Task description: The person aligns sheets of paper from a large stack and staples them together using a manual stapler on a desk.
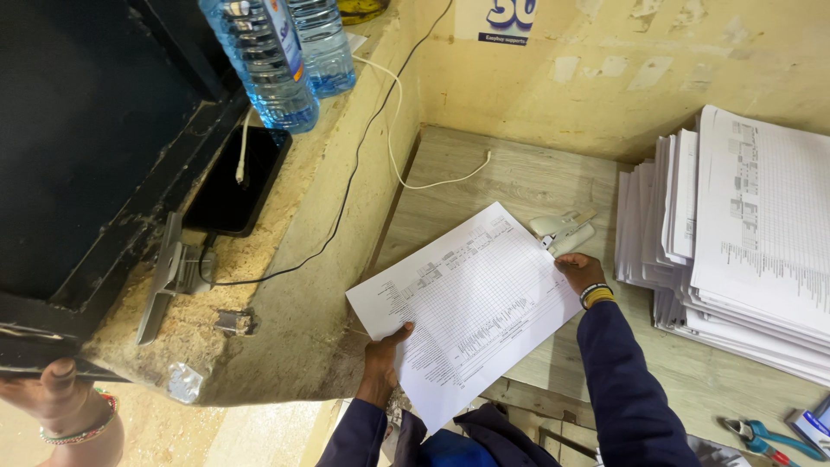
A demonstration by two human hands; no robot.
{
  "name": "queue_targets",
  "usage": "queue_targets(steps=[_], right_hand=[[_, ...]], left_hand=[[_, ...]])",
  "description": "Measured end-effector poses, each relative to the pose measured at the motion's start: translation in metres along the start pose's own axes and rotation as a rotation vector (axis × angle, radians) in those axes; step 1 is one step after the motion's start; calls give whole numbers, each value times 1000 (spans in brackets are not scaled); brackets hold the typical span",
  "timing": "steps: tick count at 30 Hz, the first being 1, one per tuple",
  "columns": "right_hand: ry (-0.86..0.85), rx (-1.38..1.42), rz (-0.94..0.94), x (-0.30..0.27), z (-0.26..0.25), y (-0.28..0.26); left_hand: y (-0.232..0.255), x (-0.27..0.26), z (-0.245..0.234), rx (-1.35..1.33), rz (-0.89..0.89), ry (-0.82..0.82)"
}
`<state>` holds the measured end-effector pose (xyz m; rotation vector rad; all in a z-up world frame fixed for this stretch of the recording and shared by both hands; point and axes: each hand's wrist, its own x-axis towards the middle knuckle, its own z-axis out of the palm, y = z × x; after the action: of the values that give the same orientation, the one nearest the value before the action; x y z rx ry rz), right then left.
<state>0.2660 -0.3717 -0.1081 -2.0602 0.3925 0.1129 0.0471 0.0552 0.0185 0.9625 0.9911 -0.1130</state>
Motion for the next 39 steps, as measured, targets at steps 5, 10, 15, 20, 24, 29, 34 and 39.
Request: queue_targets(steps=[5, 10, 15, 20, 24, 29, 34, 39], right_hand=[[-82, -54, -7, -4, -9, -12], [-67, -72, 2, 3, -11, -5], [152, -411, 27, -6, -20, -42], [-105, 65, -779, -15, -45, -138], [-798, -34, -640, -52, -39, -222], [-1026, -224, -409, -40, -20, -215], [-959, -363, -436, -20, 11, -193], [-528, -1011, -523, -43, 61, -197]], left_hand=[[5, 2, -3, 80, -27, -8], [1, 14, -4, 44, -30, -1], [2, 15, -4, -11, -21, -2], [8, 10, -4, 75, -54, 3], [7, 12, -4, 59, -39, -10], [19, 0, -4, 131, -84, -2], [17, 8, -4, 116, -101, 22], [17, 10, -1, 60, -92, -8]])
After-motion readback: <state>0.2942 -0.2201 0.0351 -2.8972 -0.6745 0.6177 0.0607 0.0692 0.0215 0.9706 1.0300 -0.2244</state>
